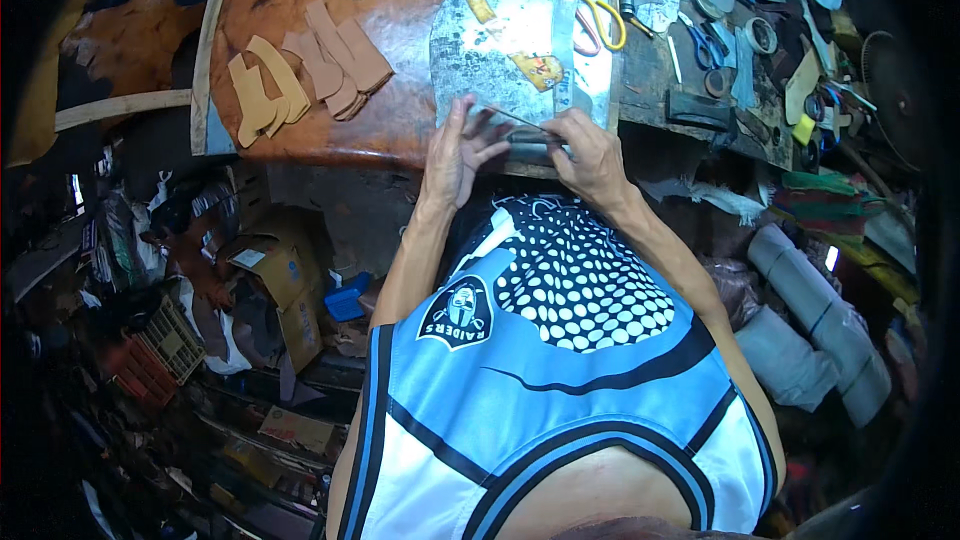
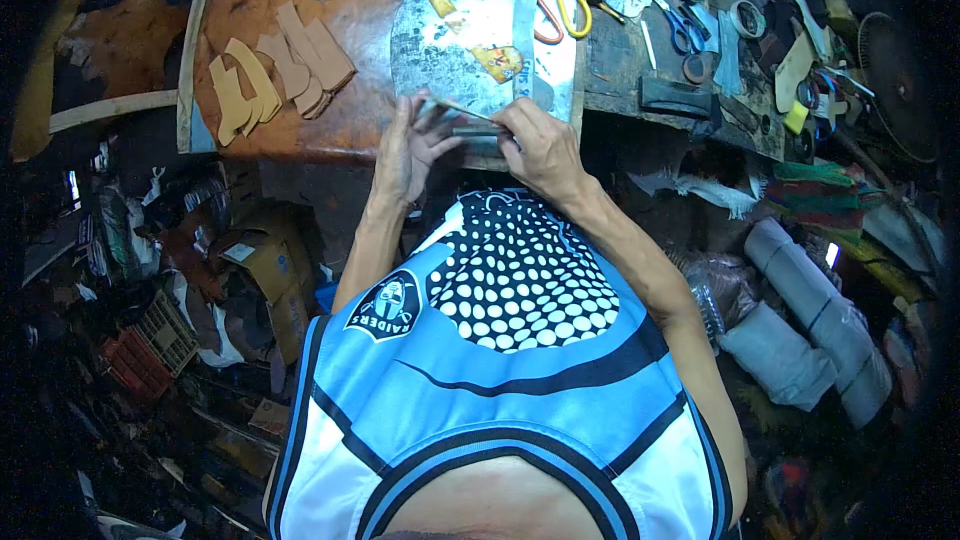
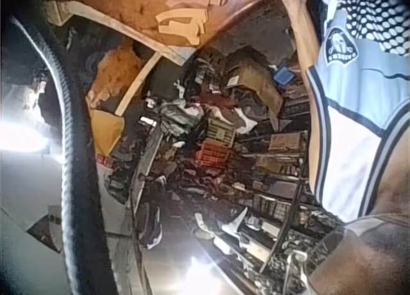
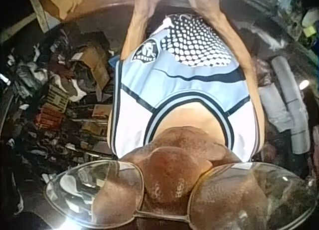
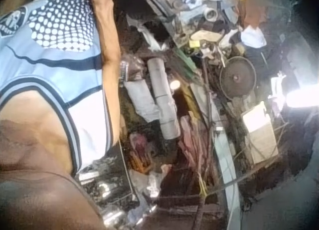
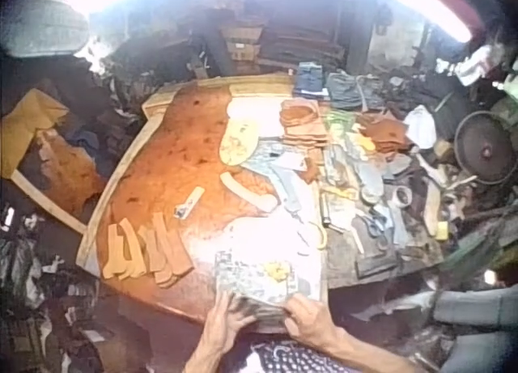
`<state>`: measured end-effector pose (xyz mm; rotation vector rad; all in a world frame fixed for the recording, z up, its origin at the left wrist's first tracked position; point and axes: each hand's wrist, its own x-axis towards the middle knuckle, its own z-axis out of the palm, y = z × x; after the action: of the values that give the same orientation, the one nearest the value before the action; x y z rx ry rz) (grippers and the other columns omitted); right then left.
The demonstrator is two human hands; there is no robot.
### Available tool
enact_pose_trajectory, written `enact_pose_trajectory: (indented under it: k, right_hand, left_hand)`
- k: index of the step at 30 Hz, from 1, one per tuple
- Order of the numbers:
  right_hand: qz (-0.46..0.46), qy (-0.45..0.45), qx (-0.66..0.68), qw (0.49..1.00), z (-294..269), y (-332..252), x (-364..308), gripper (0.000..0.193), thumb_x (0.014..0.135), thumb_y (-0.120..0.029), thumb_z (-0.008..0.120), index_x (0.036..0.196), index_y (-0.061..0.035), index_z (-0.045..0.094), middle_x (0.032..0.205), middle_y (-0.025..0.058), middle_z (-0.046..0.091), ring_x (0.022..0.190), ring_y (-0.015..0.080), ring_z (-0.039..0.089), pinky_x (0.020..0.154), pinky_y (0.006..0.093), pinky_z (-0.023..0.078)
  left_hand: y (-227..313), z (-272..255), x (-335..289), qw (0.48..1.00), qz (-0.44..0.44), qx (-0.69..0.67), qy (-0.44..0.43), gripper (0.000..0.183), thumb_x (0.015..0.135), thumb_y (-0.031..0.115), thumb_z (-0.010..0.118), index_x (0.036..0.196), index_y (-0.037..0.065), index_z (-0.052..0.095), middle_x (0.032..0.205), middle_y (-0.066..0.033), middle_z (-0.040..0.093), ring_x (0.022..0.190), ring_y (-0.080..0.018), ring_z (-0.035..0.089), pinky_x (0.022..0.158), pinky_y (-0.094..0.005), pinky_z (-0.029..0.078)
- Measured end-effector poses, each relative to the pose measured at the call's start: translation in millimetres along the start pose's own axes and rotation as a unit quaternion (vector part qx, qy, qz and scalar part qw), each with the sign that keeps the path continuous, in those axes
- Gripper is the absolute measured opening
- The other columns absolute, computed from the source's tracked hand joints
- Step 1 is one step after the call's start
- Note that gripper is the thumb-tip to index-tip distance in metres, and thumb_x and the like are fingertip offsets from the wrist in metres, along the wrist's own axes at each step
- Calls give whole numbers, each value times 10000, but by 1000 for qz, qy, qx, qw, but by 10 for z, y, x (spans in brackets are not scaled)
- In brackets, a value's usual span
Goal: Marking and cutting leather pieces for shoe manufacturing.
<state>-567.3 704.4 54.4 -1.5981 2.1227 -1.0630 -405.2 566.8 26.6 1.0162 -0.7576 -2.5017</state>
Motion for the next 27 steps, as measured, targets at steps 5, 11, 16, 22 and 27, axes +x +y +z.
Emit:
enact_pose_trajectory:
  k: [5,11,16,22,27]
  right_hand:
    - [19,-25,1,1000,-9,0,14,289,755,-50,693,1033,-51,615,1009,103,619,858,297,662,741,383,547]
    - [52,-36,40,997,-56,181,71,388,795,-125,698,1171,-77,616,1074,122,631,939,314,658,804,390,540]
    - [104,-7,71,992,-81,415,79,376,810,-121,678,1175,-43,639,1035,149,678,908,288,671,801,371,536]
    - [268,19,184,946,39,611,119,303,893,-167,638,1124,28,655,829,111,673,736,156,601,701,312,492]
    - [218,24,42,975,16,544,230,342,904,-177,628,1177,28,633,1026,197,643,928,276,634,822,373,489]
  left_hand:
    - [17,58,177,996,16,-59,-59,504,1020,337,441,1433,66,340,1359,-229,519,1178,-328,587,901,-403,533]
    - [143,-14,233,990,39,-63,-120,479,1005,218,378,1438,21,319,1368,-247,507,1230,-356,551,991,-467,507]
    - [258,-123,324,993,72,-61,-66,458,1009,207,370,1426,24,332,1363,-236,522,1225,-344,556,994,-480,502]
    - [397,-253,390,988,132,-30,-75,493,922,21,410,1408,7,333,1360,-241,517,1203,-329,576,994,-461,516]
    - [429,-217,451,988,137,-42,-59,549,858,-67,454,1391,18,353,1315,-208,547,1171,-308,596,981,-445,529]
